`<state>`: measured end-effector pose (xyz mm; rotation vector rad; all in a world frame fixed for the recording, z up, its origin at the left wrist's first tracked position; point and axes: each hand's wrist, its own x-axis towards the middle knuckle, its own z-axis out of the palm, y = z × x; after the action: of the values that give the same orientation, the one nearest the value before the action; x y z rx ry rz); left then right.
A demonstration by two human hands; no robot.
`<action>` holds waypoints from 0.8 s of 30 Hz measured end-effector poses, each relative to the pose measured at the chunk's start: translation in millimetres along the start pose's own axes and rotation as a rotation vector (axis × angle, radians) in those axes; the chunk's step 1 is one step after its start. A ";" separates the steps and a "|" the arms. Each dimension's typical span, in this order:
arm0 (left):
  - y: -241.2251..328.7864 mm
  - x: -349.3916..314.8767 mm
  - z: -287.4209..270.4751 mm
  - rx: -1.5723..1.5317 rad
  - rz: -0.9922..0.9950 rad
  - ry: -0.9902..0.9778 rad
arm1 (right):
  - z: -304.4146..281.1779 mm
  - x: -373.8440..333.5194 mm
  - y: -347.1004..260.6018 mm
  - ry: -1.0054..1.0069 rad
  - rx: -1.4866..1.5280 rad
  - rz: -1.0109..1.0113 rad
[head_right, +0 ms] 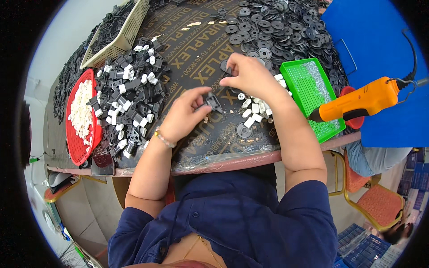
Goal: Assembling small black and white plastic components by hand at a factory workbench.
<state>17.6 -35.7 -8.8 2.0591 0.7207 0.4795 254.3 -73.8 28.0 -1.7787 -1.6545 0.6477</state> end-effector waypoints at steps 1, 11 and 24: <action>-2.9 0.4 0.2 -0.110 -0.064 0.088 | 2.5 0.9 -1.7 -0.001 0.002 -0.001; 4.6 2.0 -15.1 -1.149 -0.258 0.185 | -38.5 124.4 24.0 0.430 -0.443 -0.071; 0.0 0.7 -21.1 -1.313 -0.284 0.370 | 19.4 222.8 44.3 0.033 -0.829 -0.171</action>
<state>6.0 -22.2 2.7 0.6387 0.6166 0.8692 292.5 148.6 -4.8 -2.1117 -2.2044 -0.1981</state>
